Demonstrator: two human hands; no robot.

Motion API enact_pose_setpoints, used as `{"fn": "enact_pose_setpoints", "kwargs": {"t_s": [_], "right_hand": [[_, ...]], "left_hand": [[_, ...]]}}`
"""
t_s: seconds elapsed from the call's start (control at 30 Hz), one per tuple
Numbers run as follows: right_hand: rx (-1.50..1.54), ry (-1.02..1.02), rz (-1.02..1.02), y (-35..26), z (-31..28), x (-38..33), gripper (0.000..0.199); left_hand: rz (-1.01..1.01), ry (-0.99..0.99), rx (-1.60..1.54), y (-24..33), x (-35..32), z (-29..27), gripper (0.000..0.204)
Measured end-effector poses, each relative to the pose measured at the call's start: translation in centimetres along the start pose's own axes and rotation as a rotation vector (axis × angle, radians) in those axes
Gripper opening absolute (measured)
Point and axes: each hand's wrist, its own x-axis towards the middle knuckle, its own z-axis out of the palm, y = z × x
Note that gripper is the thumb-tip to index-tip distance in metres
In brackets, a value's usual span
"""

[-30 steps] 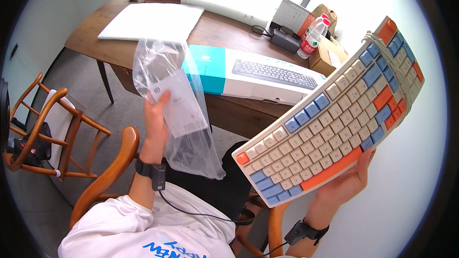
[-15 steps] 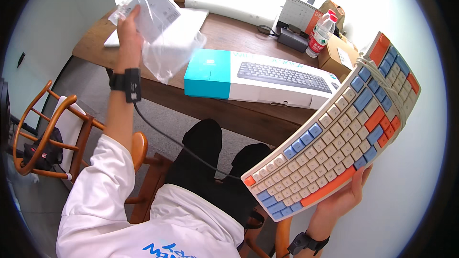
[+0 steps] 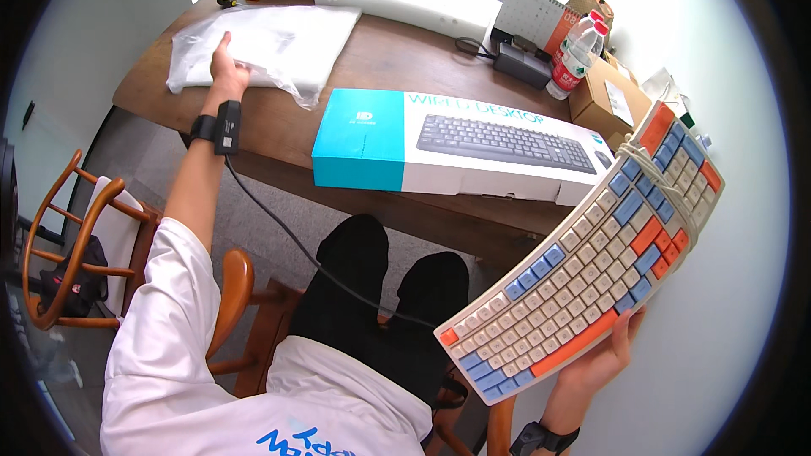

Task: The person unboxes a new keyboard and mouse set, takes the keyboard out of its plastic wrapping, and uses a screwdriver to remove screws from the back of the keyboard case.

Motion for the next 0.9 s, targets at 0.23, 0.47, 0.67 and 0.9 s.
{"fn": "enact_pose_setpoints", "kwargs": {"t_s": [0.23, 0.47, 0.67, 0.9], "right_hand": [[-0.028, 0.062, 0.079, 0.9, 0.2, -0.4, 0.036], [-0.068, 0.141, 0.067, 0.9, -0.1, 0.2, 0.043], [-0.109, 0.247, 0.049, 0.2, -2.7, 0.6, 0.057], [-0.149, 0.143, -0.018, 1.0, -7.5, 1.6, 0.048]], "left_hand": [[-0.169, -0.11, 0.416, -1.0, 1.1, -2.6, 0.025], [0.005, -0.327, 0.341, -0.9, -1.3, 3.7, 0.018], [0.08, -0.527, 0.432, -0.4, -0.8, 12.9, 0.016], [0.21, -0.518, 0.405, -1.2, -2.8, 19.3, 0.012]]}}
